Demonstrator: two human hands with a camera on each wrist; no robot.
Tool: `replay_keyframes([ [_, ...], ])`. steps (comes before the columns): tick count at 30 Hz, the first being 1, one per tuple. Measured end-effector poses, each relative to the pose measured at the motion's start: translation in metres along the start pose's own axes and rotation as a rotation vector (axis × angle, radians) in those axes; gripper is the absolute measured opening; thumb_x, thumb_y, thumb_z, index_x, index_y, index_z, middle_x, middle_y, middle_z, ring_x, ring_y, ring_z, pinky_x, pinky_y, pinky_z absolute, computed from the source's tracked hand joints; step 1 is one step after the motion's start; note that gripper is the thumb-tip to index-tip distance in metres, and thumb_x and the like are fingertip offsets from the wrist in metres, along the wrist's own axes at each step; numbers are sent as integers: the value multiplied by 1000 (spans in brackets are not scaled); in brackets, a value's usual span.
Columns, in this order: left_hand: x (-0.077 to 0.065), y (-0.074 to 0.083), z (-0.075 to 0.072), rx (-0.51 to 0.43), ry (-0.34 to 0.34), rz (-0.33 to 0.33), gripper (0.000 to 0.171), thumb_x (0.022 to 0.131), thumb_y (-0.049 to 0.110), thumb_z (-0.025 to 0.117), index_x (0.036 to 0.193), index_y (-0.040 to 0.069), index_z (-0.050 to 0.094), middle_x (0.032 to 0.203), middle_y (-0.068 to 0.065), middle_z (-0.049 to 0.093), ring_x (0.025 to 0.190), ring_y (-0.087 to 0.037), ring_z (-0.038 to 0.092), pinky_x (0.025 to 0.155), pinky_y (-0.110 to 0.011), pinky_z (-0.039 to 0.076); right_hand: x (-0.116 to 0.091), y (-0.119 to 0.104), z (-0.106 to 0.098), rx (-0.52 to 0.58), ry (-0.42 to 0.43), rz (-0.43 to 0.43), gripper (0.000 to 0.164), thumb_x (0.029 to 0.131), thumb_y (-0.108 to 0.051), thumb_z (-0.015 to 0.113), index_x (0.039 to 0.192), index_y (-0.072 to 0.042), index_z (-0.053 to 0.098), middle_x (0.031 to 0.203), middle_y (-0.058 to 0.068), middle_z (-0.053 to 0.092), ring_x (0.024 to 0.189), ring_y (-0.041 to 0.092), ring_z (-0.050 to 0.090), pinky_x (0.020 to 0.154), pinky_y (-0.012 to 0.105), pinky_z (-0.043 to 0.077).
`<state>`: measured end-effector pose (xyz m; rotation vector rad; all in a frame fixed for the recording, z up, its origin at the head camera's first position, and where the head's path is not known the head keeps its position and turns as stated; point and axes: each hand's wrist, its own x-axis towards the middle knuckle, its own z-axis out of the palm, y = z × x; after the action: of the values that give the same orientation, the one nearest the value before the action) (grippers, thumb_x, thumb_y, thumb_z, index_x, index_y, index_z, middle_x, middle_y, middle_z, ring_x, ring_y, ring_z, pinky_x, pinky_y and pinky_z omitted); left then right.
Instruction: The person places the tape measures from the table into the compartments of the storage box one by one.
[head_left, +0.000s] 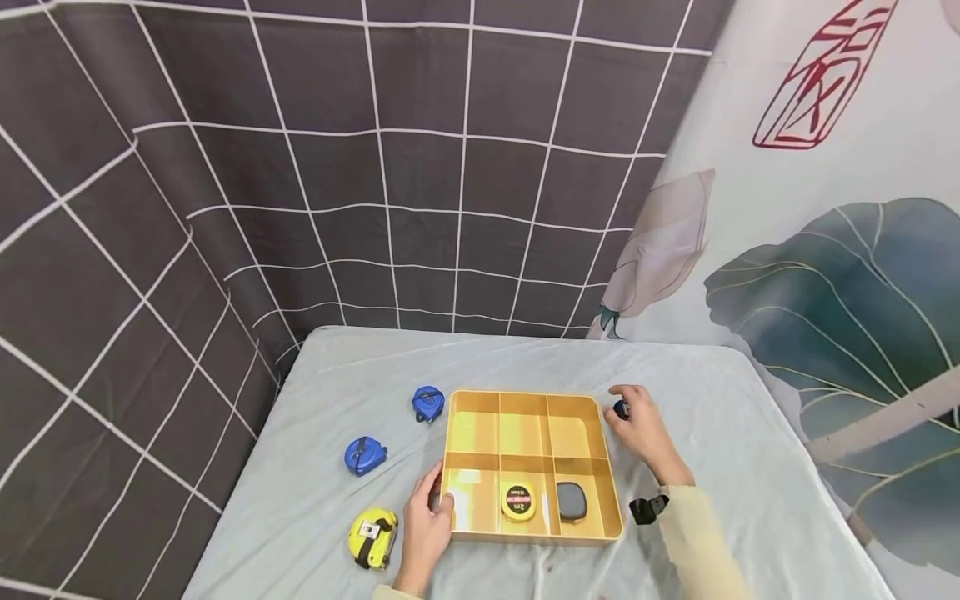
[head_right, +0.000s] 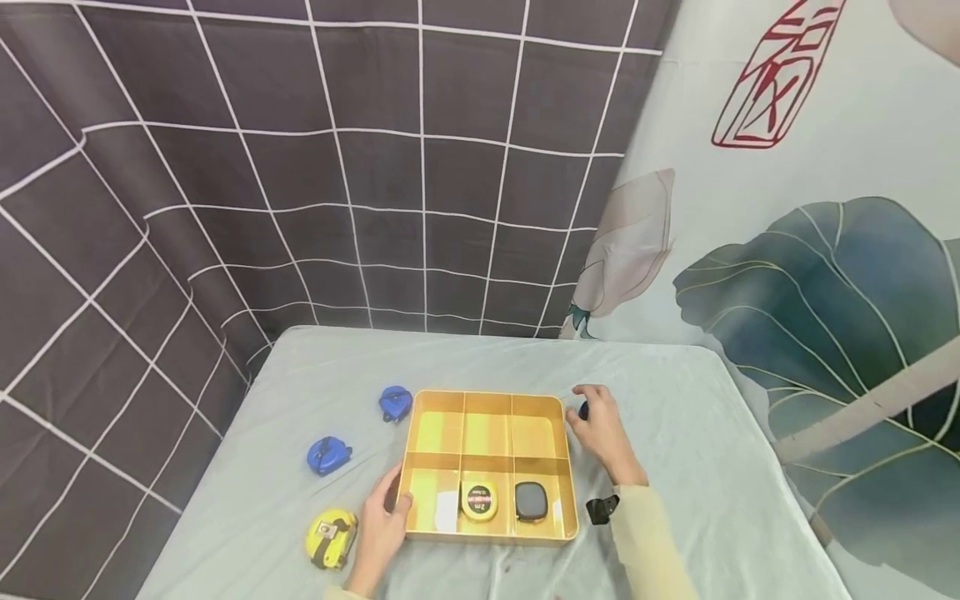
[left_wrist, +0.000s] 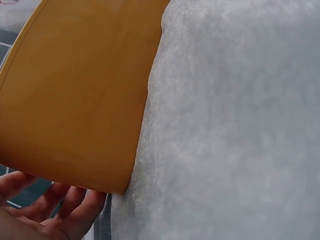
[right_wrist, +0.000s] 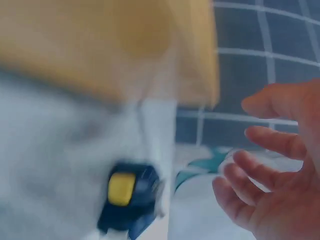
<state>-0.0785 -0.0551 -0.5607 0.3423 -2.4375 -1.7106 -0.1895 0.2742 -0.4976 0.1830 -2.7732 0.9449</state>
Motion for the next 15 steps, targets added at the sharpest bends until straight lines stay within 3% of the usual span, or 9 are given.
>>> replay_keyframes([
  [6, 1, 1, 2, -14, -19, -9, 49, 80, -2, 56, 127, 8, 53, 120, -7, 57, 103, -18, 54, 86, -36, 45, 11, 44, 8, -92, -124, 92, 44, 82, -12, 57, 123, 5, 48, 126, 35, 35, 114, 52, 29, 87, 63, 28],
  [12, 3, -3, 1, -28, -37, -13, 49, 81, -2, 55, 128, 9, 52, 121, -7, 55, 104, -19, 54, 82, -32, 47, 14, 61, 20, -149, -264, 235, 55, 84, -21, 59, 132, -2, 40, 131, 36, 26, 115, 56, 21, 79, 69, 25],
  [15, 3, -3, 0, -6, -32, -4, 49, 81, -1, 55, 129, 9, 52, 121, -7, 56, 104, -18, 54, 85, -34, 46, 16, 66, 26, -153, -283, 265, 54, 83, -23, 59, 131, -5, 41, 130, 37, 26, 115, 56, 21, 78, 68, 27],
])
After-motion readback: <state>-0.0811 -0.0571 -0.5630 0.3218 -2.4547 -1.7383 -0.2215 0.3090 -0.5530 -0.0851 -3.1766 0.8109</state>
